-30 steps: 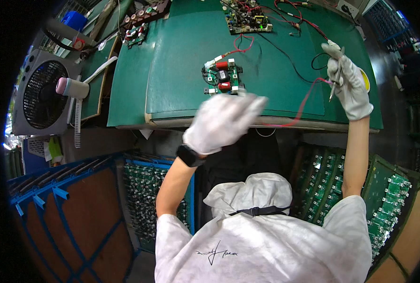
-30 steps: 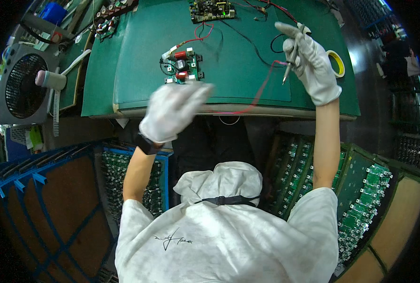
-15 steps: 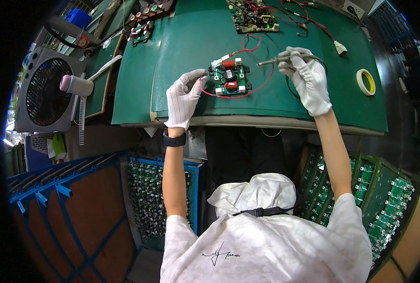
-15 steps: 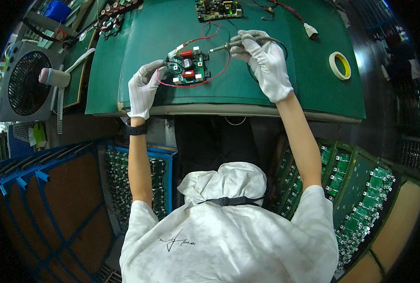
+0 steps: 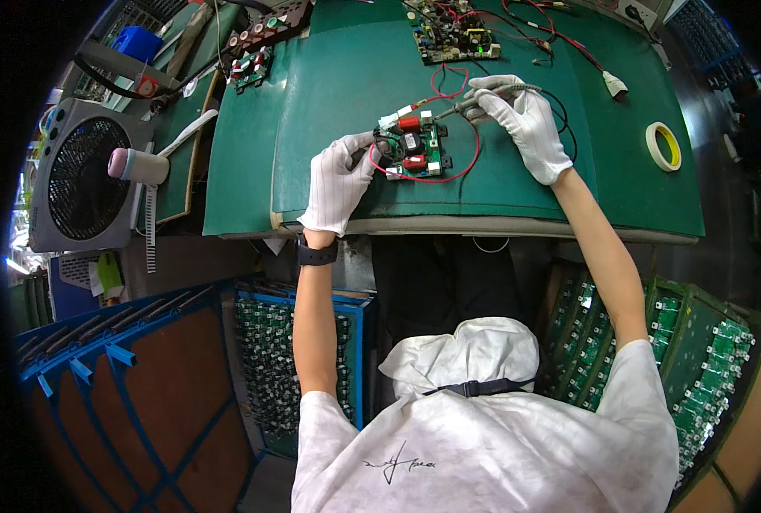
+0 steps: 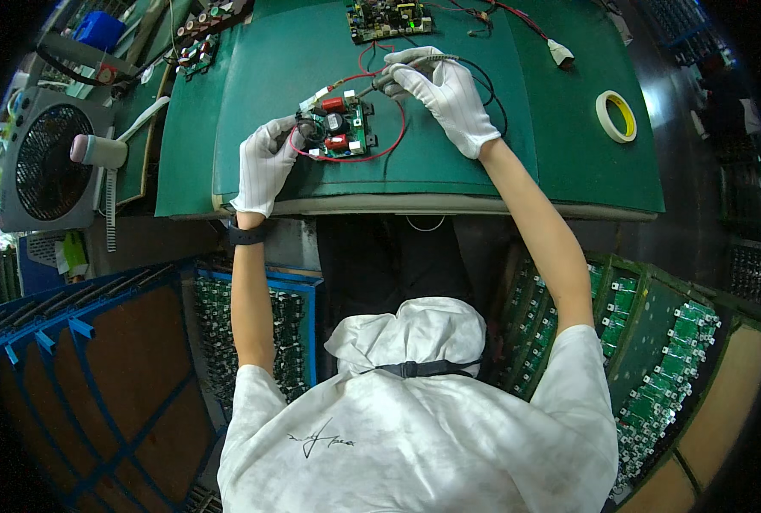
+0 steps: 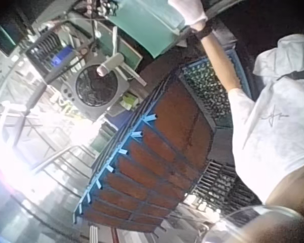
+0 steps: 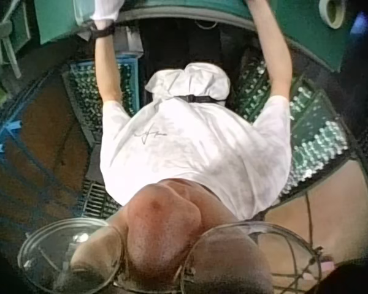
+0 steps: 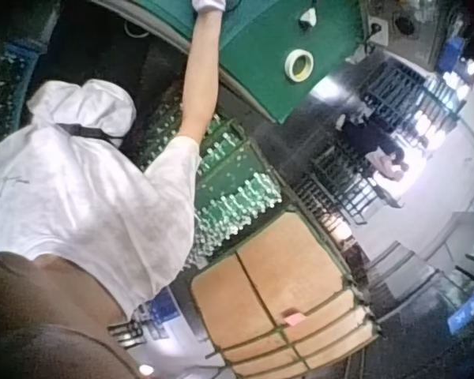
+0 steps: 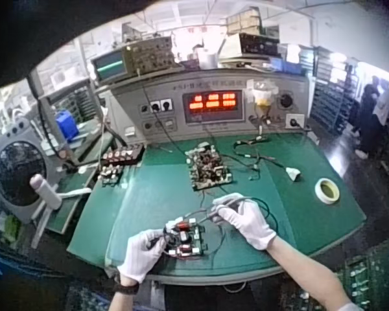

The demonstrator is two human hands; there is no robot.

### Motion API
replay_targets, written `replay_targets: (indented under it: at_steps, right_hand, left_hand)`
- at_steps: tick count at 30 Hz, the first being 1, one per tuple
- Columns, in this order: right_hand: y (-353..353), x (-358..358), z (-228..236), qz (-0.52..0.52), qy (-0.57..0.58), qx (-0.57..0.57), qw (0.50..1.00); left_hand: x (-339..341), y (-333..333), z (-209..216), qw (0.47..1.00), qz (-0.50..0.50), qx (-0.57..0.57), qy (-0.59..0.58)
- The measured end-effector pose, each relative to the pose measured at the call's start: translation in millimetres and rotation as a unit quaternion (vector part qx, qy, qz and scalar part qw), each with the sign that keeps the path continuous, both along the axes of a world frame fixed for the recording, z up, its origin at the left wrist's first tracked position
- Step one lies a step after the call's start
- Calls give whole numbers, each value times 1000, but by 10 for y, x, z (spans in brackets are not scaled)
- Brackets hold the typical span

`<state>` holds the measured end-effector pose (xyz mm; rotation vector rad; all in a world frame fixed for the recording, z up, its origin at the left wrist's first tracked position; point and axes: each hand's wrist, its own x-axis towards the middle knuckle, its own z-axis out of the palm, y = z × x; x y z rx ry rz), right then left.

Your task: The operator is testing and connecting wires to electronic circuit boards at a designated workstation.

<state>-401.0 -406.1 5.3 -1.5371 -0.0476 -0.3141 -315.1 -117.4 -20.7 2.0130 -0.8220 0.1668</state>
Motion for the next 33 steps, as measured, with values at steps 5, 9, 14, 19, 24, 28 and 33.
replay_targets:
  at_steps: [5, 9, 14, 19, 24, 28, 33]
  right_hand:
    - [74, 26, -172, -29, -14, 8, 999]
    - [104, 23, -243, -35, -37, -86, 995]
    - [144, -2, -291, -38, -32, -95, 994]
    - [148, 13, -336, -49, -62, -128, 989]
    - [147, 44, -298, -37, -39, -97, 994]
    - [129, 108, -261, -29, -32, -109, 993]
    - [185, 63, -260, -87, -98, -210, 969]
  left_hand:
    - [13, -31, -41, 1000, 12, 11, -17]
    - [-4, -68, -55, 999, 14, 13, -39]
    - [-25, -75, -109, 997, 42, 15, -55]
    - [-47, -84, -35, 996, -20, 4, -92]
    - [-44, -104, -8, 998, -16, 2, -63]
    - [27, -104, 24, 997, -1, 1, -76]
    - [-34, -46, -40, 997, -9, -6, -70]
